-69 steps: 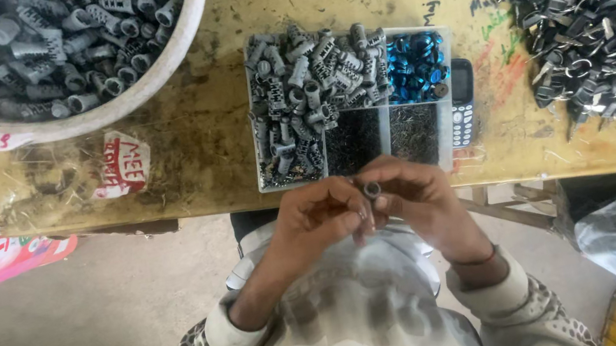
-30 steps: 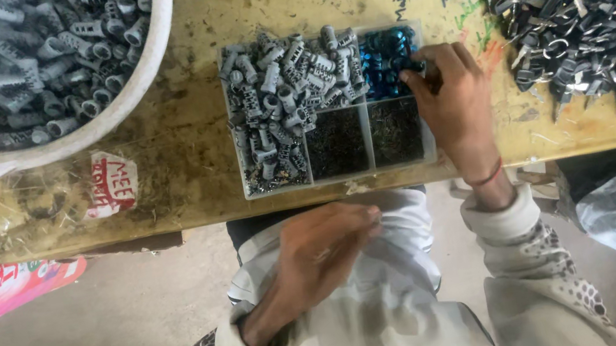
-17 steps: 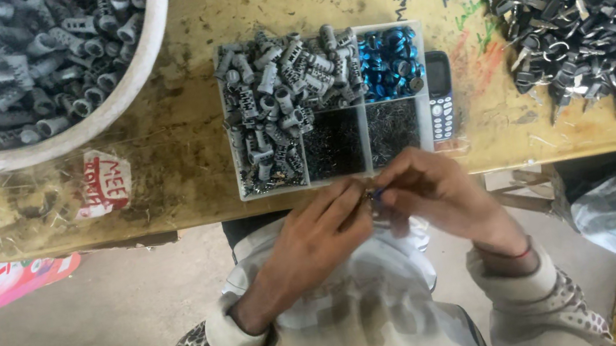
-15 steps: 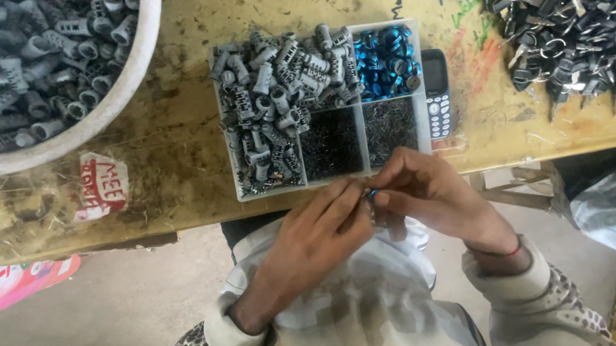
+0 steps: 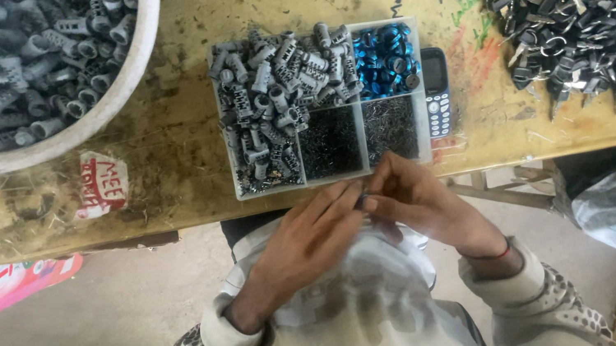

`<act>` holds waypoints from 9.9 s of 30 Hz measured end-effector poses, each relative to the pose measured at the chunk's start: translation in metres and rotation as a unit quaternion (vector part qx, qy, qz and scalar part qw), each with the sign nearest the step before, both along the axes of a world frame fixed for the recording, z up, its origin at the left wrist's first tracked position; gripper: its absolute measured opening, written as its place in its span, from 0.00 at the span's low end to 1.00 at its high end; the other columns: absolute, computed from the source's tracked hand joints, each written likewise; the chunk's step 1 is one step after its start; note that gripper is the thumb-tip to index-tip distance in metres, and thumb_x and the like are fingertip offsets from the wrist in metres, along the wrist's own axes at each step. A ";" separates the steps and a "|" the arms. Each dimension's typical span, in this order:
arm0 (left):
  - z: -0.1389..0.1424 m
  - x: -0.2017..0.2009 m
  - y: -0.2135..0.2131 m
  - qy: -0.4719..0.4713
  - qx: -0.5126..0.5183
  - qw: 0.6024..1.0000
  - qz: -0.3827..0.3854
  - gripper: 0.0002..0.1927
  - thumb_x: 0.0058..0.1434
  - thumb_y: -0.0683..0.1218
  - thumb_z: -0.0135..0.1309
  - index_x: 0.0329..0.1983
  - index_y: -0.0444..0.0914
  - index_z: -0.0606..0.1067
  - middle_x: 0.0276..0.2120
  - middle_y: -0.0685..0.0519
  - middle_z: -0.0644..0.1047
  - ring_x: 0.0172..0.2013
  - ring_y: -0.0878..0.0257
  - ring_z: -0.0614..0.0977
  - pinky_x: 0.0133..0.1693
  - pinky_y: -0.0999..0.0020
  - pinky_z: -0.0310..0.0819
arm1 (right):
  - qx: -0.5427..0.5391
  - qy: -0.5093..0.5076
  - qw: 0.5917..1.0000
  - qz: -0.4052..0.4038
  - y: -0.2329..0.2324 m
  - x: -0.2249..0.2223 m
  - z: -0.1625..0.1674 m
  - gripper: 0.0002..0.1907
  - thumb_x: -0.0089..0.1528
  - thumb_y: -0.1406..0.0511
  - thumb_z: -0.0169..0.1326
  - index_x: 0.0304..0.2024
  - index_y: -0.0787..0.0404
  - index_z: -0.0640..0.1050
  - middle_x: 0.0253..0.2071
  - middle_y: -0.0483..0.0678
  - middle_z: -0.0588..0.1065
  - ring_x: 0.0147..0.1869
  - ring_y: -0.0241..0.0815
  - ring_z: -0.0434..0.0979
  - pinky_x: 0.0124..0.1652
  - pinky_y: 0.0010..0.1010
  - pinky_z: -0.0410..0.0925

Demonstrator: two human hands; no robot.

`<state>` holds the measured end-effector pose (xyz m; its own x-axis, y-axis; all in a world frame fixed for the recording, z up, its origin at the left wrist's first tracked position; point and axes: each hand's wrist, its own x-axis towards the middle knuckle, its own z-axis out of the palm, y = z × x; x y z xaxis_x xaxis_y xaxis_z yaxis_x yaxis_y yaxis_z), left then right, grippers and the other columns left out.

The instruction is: The person sits at a workbench assembling small wall-plug fastener components by hand. They pick a metal body and a blue plastic insert from a compartment tray, press the insert into the metal body, and place the finished assembly on the table, repeating the cycle continuously.

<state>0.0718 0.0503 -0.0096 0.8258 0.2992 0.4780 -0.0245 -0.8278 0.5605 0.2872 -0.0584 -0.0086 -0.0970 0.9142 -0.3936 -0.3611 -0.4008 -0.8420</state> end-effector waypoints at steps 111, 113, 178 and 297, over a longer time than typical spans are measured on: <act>0.020 -0.001 0.035 0.358 -0.017 0.923 0.137 0.09 0.51 0.33 0.51 0.36 0.35 0.73 0.27 0.46 0.80 0.32 0.50 0.84 0.30 0.55 0.77 | 0.213 -0.659 0.704 0.156 0.063 -0.002 0.016 0.09 0.62 0.64 0.56 0.41 0.63 0.76 0.42 0.55 0.74 0.39 0.56 0.75 0.33 0.49 0.65; 0.021 -0.001 0.035 0.336 -0.019 0.932 0.131 0.10 0.49 0.32 0.52 0.35 0.34 0.73 0.25 0.46 0.80 0.31 0.49 0.84 0.28 0.54 0.77 | 0.213 -0.659 0.702 0.166 0.064 -0.003 0.015 0.09 0.62 0.64 0.56 0.41 0.63 0.76 0.41 0.55 0.74 0.39 0.56 0.76 0.32 0.49 0.65; -0.009 0.013 -0.008 -0.116 -0.626 0.770 0.044 0.09 0.68 0.34 0.57 0.50 0.33 0.81 0.41 0.47 0.84 0.37 0.64 0.87 0.34 0.73 0.84 | 0.070 -0.041 0.996 0.036 0.024 -0.013 0.031 0.11 0.74 0.65 0.39 0.49 0.68 0.69 0.49 0.52 0.67 0.48 0.40 0.78 0.46 0.30 0.73; -0.013 0.018 -0.020 -0.104 -0.706 0.700 0.036 0.06 0.71 0.38 0.54 0.47 0.29 0.76 0.39 0.49 0.81 0.35 0.67 0.83 0.36 0.70 0.84 | 0.126 -0.312 0.936 -0.103 -0.007 -0.023 0.009 0.05 0.62 0.73 0.61 0.39 0.67 0.78 0.39 0.46 0.75 0.34 0.29 0.77 0.31 0.19 0.69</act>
<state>0.0897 0.0302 -0.0228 0.7406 0.6321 -0.2279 -0.2148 0.5441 0.8111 0.2647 -0.0657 0.0004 0.2686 0.9596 -0.0841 0.1852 -0.1371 -0.9731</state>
